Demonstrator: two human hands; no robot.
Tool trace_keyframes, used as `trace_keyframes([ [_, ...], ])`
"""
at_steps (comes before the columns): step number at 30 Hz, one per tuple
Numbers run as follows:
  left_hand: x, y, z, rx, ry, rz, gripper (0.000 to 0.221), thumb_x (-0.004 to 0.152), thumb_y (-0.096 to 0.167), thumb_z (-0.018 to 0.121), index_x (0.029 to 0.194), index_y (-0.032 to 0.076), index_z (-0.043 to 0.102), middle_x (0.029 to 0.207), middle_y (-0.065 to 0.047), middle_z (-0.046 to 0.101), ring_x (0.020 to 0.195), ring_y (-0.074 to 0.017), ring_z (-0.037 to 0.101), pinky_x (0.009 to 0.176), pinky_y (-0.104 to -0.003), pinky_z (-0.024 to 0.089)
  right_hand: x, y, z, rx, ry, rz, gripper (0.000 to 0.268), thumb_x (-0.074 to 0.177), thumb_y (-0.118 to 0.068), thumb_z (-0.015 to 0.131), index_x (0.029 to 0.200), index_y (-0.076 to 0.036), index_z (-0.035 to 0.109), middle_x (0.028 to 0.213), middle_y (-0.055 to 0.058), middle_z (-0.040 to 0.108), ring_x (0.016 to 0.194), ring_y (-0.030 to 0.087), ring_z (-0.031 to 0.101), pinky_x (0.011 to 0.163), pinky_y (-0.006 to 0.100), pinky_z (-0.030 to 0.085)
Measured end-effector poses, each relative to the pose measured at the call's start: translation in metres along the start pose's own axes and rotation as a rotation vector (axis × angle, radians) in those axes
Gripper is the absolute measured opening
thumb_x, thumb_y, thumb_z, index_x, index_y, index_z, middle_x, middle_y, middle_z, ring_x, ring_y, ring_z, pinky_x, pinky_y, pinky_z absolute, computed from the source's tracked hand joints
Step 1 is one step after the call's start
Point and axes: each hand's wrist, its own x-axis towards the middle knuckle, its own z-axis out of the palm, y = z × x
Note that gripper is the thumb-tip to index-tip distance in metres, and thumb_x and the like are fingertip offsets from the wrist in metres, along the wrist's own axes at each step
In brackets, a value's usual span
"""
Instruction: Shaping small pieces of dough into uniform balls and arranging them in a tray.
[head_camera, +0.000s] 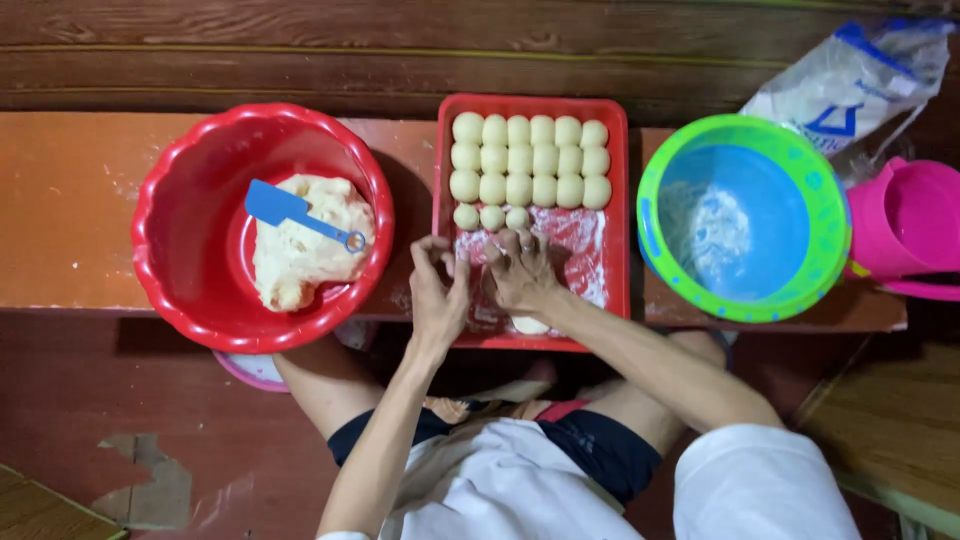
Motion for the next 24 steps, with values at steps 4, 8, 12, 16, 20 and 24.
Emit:
trace_keyframes([
  [4, -0.004, 0.001, 0.001, 0.044, -0.035, 0.014, 0.020, 0.100, 0.016, 0.060, 0.110, 0.007, 0.046, 0.071, -0.007, 0.052, 0.070, -0.0286, 0.061, 0.068, -0.041, 0.050, 0.001, 0.000, -0.006, -0.018, -0.017, 0.038, 0.026, 0.087, -0.027, 0.050, 0.107, -0.011, 0.048, 0.093, 0.013, 0.041, 0.085, 0.035, 0.043, 0.070, 0.047, 0.035],
  [8, -0.007, -0.001, -0.001, 0.051, -0.038, 0.066, 0.015, 0.100, 0.015, 0.057, 0.107, 0.008, 0.047, 0.071, -0.010, 0.056, 0.070, -0.0310, 0.064, 0.065, -0.042, 0.050, 0.017, 0.002, -0.023, 0.163, -0.026, 0.024, 0.014, 0.087, -0.018, 0.052, 0.099, -0.014, 0.050, 0.093, 0.009, 0.044, 0.083, 0.034, 0.048, 0.067, 0.046, 0.038],
  [12, -0.009, 0.003, -0.005, 0.110, -0.130, 0.092, 0.014, 0.097, 0.012, 0.058, 0.109, 0.009, 0.051, 0.076, -0.014, 0.059, 0.073, -0.0377, 0.064, 0.065, -0.046, 0.050, 0.026, 0.022, -0.038, 0.323, 0.149, 0.150, 0.020, 0.076, 0.003, 0.060, 0.087, -0.013, 0.056, 0.082, 0.005, 0.046, 0.077, 0.032, 0.053, 0.070, 0.042, 0.045],
  [16, -0.006, 0.004, 0.005, 0.479, -0.358, 0.371, 0.028, 0.096, 0.031, 0.065, 0.115, 0.011, 0.069, 0.090, -0.009, 0.059, 0.088, -0.0311, 0.061, 0.077, -0.041, 0.052, 0.032, 0.028, -0.090, 0.439, 0.143, 0.395, 0.016, 0.088, 0.002, 0.061, 0.096, -0.011, 0.063, 0.084, 0.007, 0.059, 0.079, 0.031, 0.063, 0.073, 0.040, 0.052],
  [20, -0.004, 0.004, 0.023, 0.871, -0.617, 0.453, 0.070, 0.074, 0.033, 0.084, 0.135, 0.009, 0.061, 0.112, -0.008, 0.052, 0.105, -0.0277, 0.050, 0.083, -0.038, 0.049, 0.011, 0.034, -0.086, 0.534, 0.101, 0.588, 0.015, 0.091, 0.001, 0.060, 0.093, -0.012, 0.067, 0.085, 0.007, 0.066, 0.081, 0.030, 0.068, 0.073, 0.038, 0.054],
  [24, -0.002, -0.012, 0.033, 0.818, -0.682, 0.478, 0.057, 0.072, 0.041, 0.085, 0.118, 0.013, 0.068, 0.113, -0.007, 0.051, 0.111, -0.0309, 0.051, 0.085, -0.040, 0.051, 0.012, 0.034, -0.083, 0.570, 0.111, 0.640, 0.017, 0.091, 0.001, 0.060, 0.091, -0.013, 0.069, 0.085, 0.007, 0.069, 0.081, 0.028, 0.070, 0.073, 0.036, 0.056],
])
